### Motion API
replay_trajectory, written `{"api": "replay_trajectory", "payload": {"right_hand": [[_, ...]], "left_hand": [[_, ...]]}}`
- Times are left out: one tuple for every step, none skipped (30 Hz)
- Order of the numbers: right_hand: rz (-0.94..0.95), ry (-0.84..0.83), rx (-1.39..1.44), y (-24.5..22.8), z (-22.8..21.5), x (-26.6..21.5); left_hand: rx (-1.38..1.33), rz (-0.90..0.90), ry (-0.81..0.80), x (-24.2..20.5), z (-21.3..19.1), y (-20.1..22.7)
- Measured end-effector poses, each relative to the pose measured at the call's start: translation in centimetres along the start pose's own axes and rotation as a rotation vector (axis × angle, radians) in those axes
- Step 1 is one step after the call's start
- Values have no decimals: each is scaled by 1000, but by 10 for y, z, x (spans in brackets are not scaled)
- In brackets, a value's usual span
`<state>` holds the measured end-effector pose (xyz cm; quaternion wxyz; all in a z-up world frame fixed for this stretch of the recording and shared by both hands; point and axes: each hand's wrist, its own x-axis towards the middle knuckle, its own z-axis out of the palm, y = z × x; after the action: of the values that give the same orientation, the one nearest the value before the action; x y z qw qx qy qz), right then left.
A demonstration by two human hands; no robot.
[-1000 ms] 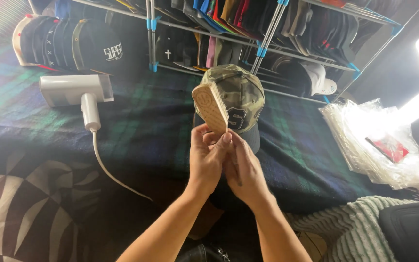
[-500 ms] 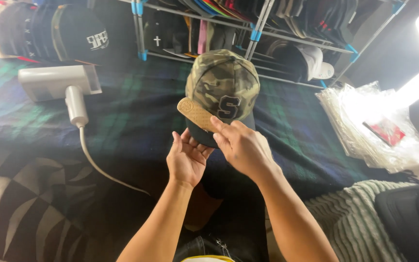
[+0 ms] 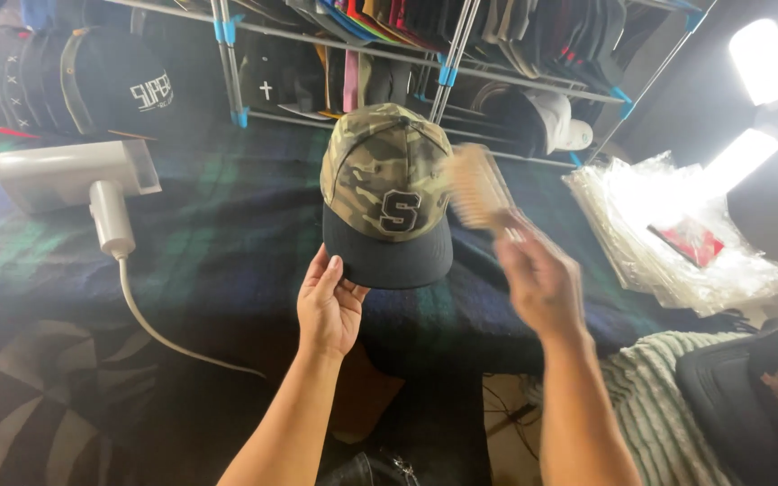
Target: Steaming and brushing a camouflage baseball cap to finish it, using a wooden head form.
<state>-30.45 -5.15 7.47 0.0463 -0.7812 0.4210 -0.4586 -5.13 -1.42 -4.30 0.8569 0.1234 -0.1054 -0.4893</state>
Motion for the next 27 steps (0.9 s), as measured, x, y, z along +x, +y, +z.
{"api": "replay_trajectory", "payload": {"right_hand": [[6, -1, 3, -4, 15, 14], [-160, -8, 83, -9, 30, 31], [-326, -13, 162, -15, 46, 48], [-329, -12, 162, 1, 42, 62], [-126, 24, 43, 16, 39, 77], [72, 54, -67, 29, 41, 93], [64, 50, -58, 32, 56, 113], [104, 14, 6, 41, 66, 129], [144, -22, 69, 51, 75, 144], [153, -29, 68, 56, 91, 160], [217, -90, 166, 62, 107, 174], [270, -141, 262, 66, 119, 196], [268, -139, 259, 75, 113, 181], [371, -141, 244, 80, 109, 170], [474, -143, 228, 86, 106, 159], [469, -145, 230, 96, 100, 142], [628, -152, 202, 107, 94, 125], [799, -160, 165, 123, 86, 104], [806, -163, 158, 139, 72, 95], [716, -46, 96, 152, 63, 87], [624, 70, 35, 166, 54, 78], [633, 66, 31, 184, 50, 70], [578, 28, -221, 202, 44, 63], [506, -10, -462, 217, 42, 60], [506, -12, -458, 217, 44, 50], [511, -36, -561, 219, 43, 41], [516, -60, -664, 221, 42, 33]], "left_hand": [[6, -2, 3, -2, 1, 2], [8, 0, -1, -3, 3, 5], [10, 3, -6, -3, 6, 8], [9, 5, -9, 0, -1, 3], [16, 3, -9, 4, -8, -2], [24, 11, -4, 7, -17, -2], [25, 23, -3, 6, -11, 5], [30, 16, -10, 3, -4, 6], [35, 8, -18, 0, 3, 6], [39, 2, -8, -2, 2, 8], [32, -1, -4, -4, 1, 9], [19, 1, -12, -1, 5, 10], [17, 0, -15, -3, 5, 8], [1, -15, -8, -2, 5, 9], [-15, -31, -2, -1, 6, 11], [-17, -25, -3, -2, 9, 14], [9, -23, -7, -2, 12, 17], [35, -33, -3, -4, 13, 15], [34, -40, 4, -3, 13, 13], [38, -39, -5, -3, 10, 13], [42, -39, -15, -3, 7, 14], [45, -46, -7, -3, 4, 12], [40, -48, -9, -4, 2, 11], [36, -41, -17, -3, 1, 12], [39, -38, -15, -4, 0, 15], [46, -38, -19, -4, 0, 15], [53, -37, -23, -3, 1, 14]]}}
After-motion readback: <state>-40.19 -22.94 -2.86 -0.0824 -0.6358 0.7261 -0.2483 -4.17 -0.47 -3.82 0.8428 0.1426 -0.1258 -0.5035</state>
